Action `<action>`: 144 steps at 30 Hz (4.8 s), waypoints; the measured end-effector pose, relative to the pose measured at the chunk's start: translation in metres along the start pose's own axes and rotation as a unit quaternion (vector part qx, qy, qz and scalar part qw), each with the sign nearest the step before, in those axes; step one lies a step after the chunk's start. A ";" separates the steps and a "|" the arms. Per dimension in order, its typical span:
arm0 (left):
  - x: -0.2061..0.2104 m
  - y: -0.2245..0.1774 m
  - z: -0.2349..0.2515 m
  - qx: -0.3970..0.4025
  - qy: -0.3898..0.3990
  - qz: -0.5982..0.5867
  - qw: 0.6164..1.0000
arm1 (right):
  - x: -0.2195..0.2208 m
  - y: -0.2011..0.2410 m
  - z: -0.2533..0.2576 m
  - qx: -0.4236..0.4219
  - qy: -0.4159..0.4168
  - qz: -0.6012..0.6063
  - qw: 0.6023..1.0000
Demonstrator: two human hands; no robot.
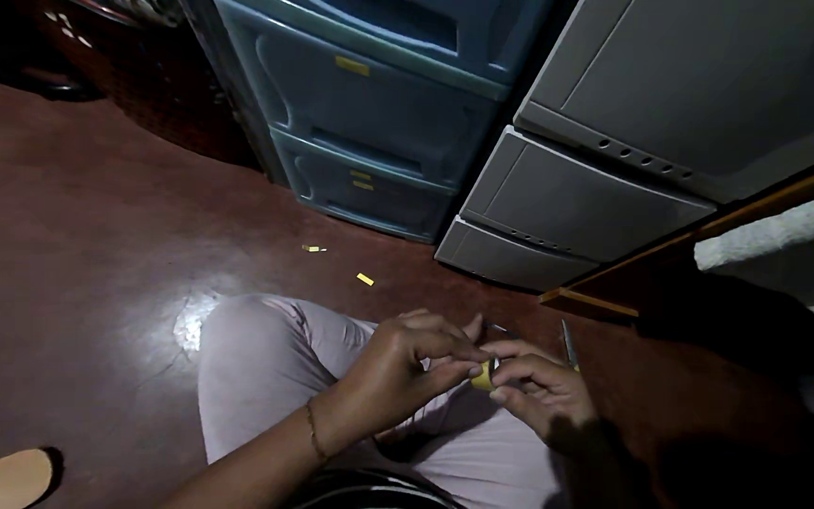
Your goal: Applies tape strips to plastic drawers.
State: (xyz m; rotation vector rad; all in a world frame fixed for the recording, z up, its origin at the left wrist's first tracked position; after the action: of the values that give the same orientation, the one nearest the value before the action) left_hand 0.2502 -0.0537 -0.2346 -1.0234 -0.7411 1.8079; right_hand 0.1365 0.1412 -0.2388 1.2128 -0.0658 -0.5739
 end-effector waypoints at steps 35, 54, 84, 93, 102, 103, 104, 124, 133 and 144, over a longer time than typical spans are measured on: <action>0.027 0.021 -0.017 -0.115 0.023 0.113 0.987 | 0.029 -0.024 -0.006 0.124 -0.055 -0.137 0.981; -0.009 0.011 0.000 -0.072 0.026 0.100 0.992 | 0.027 -0.021 0.000 0.104 -0.046 -0.078 0.990; -0.018 0.002 0.022 -0.052 0.060 0.025 0.997 | 0.019 -0.004 0.017 0.133 -0.021 -0.057 0.989; -0.032 -0.015 0.032 0.012 0.114 0.152 0.982 | 0.020 0.001 0.035 0.083 -0.025 -0.051 0.995; -0.039 -0.041 0.040 0.067 0.110 0.340 0.932 | 0.025 0.019 0.061 0.035 -0.088 -0.180 0.979; -0.039 -0.043 0.040 0.071 0.108 0.350 0.928 | 0.026 0.019 0.063 0.031 -0.093 -0.184 0.978; -0.039 -0.044 0.040 0.073 0.106 0.355 0.926 | 0.026 0.020 0.064 0.031 -0.098 -0.186 0.977; -0.006 0.008 0.009 -0.050 -0.048 -0.106 0.992 | 0.020 0.033 0.074 0.008 -0.109 -0.094 0.990; 0.003 0.004 0.003 -0.054 -0.028 -0.117 0.991 | 0.020 0.036 0.065 0.001 -0.127 -0.102 0.987; 0.013 0.007 -0.006 -0.032 -0.037 -0.146 0.988 | 0.010 0.017 0.058 0.050 -0.130 -0.052 0.989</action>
State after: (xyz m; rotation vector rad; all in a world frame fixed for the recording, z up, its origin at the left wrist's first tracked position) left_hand 0.2491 -0.0447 -0.2472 -0.8426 -0.9484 1.5845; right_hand 0.1317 0.0901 -0.2045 1.2378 -0.2552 -0.8271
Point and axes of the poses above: each hand's wrist, its own z-axis towards the middle knuckle, its own x-axis out of the palm, y = z × x, the point moved 2 cm from there along z, towards the middle knuckle, and after that the axes turned 4 degrees about y, right-handed, at the moved point
